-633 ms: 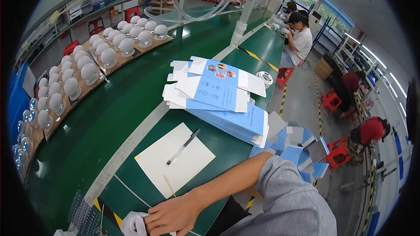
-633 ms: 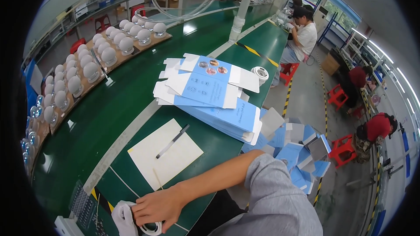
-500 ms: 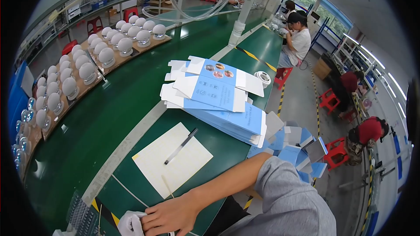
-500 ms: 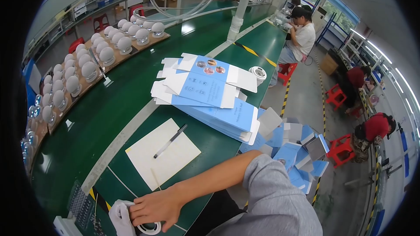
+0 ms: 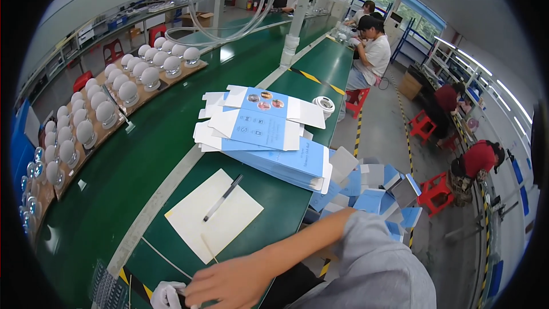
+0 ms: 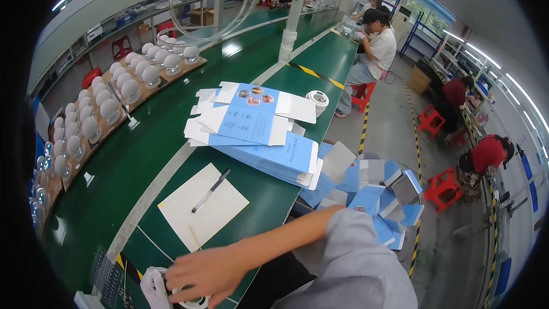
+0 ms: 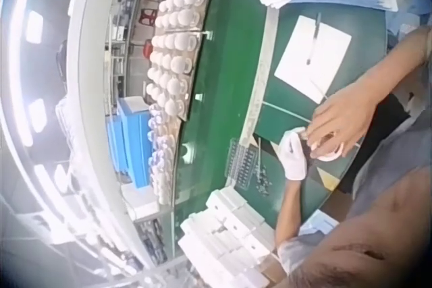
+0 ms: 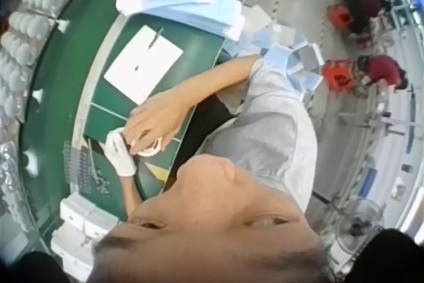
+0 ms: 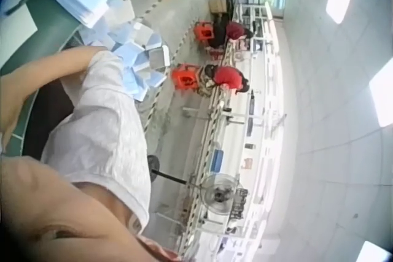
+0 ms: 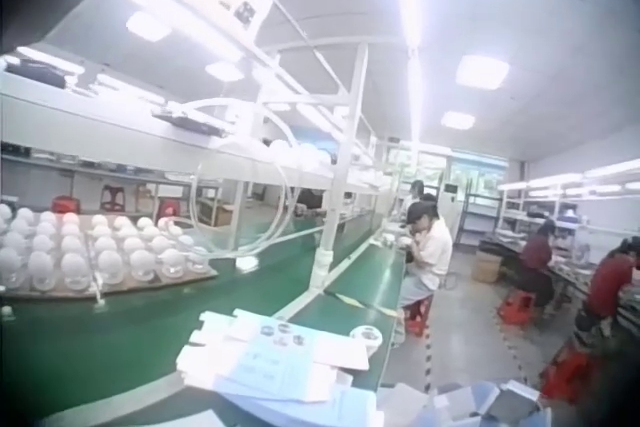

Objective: The person assembles dome-shaped electronic devices and packages them into rigid boxes. The assembly involves manipulating printed circuit boards, screws, and protective foam with a manual assembly tool, a wooden stick, and a suction pen before placing the finished device into a box.

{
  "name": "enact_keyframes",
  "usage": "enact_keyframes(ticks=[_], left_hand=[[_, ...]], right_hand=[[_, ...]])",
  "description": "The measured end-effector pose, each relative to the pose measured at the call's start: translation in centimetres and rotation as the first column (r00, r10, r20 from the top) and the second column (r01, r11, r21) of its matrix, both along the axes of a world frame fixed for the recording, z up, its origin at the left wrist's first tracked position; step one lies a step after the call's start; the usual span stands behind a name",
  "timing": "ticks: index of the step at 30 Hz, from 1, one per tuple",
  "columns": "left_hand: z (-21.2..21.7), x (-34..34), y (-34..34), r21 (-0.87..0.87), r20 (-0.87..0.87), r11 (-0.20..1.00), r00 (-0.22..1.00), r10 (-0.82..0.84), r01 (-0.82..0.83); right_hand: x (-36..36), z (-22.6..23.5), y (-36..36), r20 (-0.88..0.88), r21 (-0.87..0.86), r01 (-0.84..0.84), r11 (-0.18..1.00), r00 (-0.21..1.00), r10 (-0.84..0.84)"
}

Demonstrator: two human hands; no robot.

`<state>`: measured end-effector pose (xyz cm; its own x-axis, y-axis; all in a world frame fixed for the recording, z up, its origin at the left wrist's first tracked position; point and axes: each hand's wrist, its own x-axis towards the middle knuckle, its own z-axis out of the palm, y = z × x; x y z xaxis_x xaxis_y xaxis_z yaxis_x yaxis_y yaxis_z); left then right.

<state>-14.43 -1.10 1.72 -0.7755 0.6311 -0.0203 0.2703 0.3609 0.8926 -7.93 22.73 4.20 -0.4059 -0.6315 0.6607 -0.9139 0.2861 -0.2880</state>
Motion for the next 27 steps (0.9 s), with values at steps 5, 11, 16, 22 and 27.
enact_keyframes(ticks=[5, 11, 16, 22, 27], left_hand=[[-0.3, 0.4, -0.4, 0.023, 0.038, 0.999, 0.999, 0.023, -0.024], [-0.7, 0.0, 0.9, 0.055, -0.086, 0.996, 0.994, -0.070, 0.075], [-0.7, 0.2, 0.7, 0.024, -0.131, 0.996, 0.988, -0.081, 0.085], [0.2, 0.6, 0.8, -0.019, -0.201, 0.996, 0.975, -0.094, 0.092], [-0.1, 0.7, 0.6, -0.031, -0.189, 0.996, 0.979, -0.083, 0.078]], right_hand=[[3.4, 7.4, 18.1, 0.022, -0.008, 0.736, 0.676, 0.676, -0.736], [9.1, 4.2, 40.2, 0.095, 0.145, 0.989, 0.035, 0.021, -0.995], [9.5, 1.9, 45.2, 0.108, 0.244, 0.969, 0.049, 0.023, -0.994], [10.4, 0.3, 47.5, 0.140, 0.560, 0.826, 0.068, -0.013, -0.990], [8.7, 3.3, 46.5, 0.202, 0.712, 0.684, 0.159, 0.017, -0.979]])
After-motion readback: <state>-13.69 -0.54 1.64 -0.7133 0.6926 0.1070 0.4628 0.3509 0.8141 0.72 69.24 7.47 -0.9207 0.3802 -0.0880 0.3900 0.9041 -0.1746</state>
